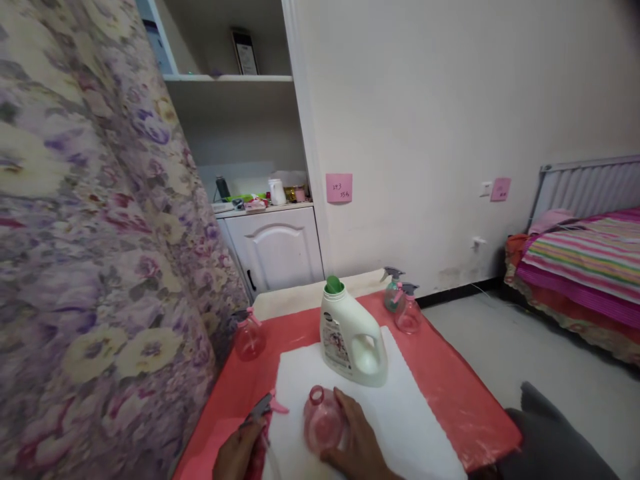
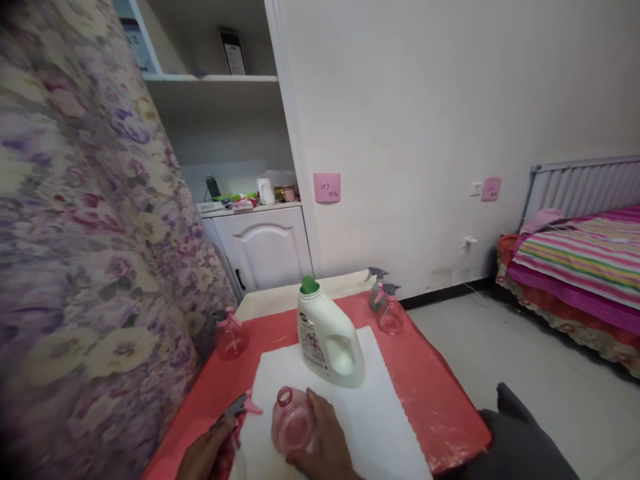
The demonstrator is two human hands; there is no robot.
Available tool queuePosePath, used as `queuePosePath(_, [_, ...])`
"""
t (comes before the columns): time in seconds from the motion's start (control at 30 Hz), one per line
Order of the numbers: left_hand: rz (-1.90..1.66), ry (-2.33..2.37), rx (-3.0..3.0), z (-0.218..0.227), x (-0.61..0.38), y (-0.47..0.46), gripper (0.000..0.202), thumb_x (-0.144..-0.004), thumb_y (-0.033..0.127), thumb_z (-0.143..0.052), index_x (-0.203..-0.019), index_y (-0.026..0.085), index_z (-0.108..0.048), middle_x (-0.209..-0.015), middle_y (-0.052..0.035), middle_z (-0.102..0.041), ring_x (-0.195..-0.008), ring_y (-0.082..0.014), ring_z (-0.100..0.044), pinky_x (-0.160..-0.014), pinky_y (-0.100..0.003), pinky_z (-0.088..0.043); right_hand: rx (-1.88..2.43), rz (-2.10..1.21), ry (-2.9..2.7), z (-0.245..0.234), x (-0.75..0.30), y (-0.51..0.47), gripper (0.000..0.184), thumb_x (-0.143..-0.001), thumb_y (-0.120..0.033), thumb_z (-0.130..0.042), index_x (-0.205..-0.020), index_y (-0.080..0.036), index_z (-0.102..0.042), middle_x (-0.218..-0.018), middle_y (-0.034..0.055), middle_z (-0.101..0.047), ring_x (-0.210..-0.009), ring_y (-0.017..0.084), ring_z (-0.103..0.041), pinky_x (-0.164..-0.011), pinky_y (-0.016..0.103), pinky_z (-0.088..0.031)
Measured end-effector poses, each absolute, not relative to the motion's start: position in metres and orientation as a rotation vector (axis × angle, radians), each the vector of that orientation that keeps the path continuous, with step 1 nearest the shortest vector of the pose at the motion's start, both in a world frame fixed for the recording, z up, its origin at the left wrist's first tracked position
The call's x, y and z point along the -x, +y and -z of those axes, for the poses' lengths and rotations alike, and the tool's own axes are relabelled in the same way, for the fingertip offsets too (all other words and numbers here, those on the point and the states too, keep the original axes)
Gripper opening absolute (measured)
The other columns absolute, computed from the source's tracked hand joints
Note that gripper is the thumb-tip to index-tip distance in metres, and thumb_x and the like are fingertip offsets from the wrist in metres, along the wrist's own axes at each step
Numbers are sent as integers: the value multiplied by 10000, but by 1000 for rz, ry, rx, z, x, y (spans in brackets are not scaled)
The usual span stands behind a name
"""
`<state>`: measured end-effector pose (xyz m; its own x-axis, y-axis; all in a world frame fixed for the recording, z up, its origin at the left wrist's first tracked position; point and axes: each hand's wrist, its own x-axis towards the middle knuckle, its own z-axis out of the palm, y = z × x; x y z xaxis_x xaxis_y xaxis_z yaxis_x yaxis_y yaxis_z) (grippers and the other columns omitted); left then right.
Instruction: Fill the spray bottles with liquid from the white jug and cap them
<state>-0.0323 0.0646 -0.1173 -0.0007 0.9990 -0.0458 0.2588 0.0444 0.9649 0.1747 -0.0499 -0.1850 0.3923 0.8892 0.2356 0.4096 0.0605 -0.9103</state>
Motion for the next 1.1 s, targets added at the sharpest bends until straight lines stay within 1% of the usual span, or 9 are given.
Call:
queuePosePath(0.1, [-995,1266,-1141,114,29,58,356,-556,519,-766,-605,180,-670,-503,-2,-657,-427,-183,-607,-415,-269,-471,1528,-571,-1191,184,-175,-53,955,-542,-151,-753,-1432,-153,-406,-1448,143,-499,-1343,345,-438,-1153,462,-334])
queuePosePath(0.2, [-1066,1125,-871,107,25,58,278,-580,356,-800,-771,177,-705,-708,-33,-754,-593,-181,-701,-554,-256,-559,1499,-574,-1191,188,-175,-54,927,-561,-168,-740,-1425,-175,-406,-1442,125,-505,-1337,329,-450,-1148,460,-340])
queuePosePath(0.27, [-1114,1012,-782,100,22,58,279,-606,298,-800,-839,179,-703,-761,-29,-767,-630,-166,-710,-609,-249,-577,1491,-567,-1191,191,-175,-54,901,-582,-194,-737,-1422,-211,-411,-1439,109,-511,-1337,327,-454,-1146,473,-340])
queuePosePath(0.4, [-1263,880,-830,76,15,50,298,-662,316,-790,-922,210,-689,-857,2,-774,-685,-154,-721,-681,-250,-598,1495,-546,-1180,197,-173,-54,891,-588,-196,-730,-1419,-247,-414,-1433,99,-520,-1331,335,-466,-1136,493,-351])
queuePosePath(0.5, [-1403,774,-871,50,8,37,313,-697,338,-788,-952,225,-646,-781,46,-752,-647,-115,-707,-697,-223,-595,1493,-548,-1170,198,-172,-54,898,-586,-186,-732,-1420,-262,-407,-1430,87,-522,-1328,331,-472,-1129,488,-367])
queuePosePath(0.6, [-1473,734,-993,28,2,23,342,-734,347,-769,-1006,210,-614,-831,23,-751,-682,-127,-722,-689,-219,-593,1517,-551,-1161,197,-171,-55,880,-589,-189,-737,-1407,-258,-420,-1418,85,-534,-1317,324,-483,-1118,472,-384])
queuePosePath(0.73, [-1488,755,-1130,12,-5,6,282,-774,352,-741,-976,206,-609,-857,9,-754,-711,-147,-730,-708,-252,-597,1505,-559,-1153,196,-171,-57,866,-604,-201,-737,-1405,-231,-408,-1421,101,-528,-1306,311,-493,-1119,459,-383])
queuePosePath(0.83, [-1484,789,-1225,9,-9,-2,255,-799,351,-720,-987,212,-619,-872,4,-761,-751,-172,-736,-742,-291,-600,1487,-569,-1145,195,-171,-58,859,-601,-188,-737,-1396,-217,-416,-1420,105,-529,-1311,307,-487,-1123,452,-378])
queuePosePath(1.1, [-1395,757,-1372,14,-14,-5,322,-778,388,-735,-1001,183,-627,-949,-55,-774,-820,-219,-750,-809,-343,-603,1477,-582,-1158,194,-171,-56,859,-602,-191,-735,-1397,-227,-414,-1429,105,-521,-1317,312,-482,-1122,456,-376])
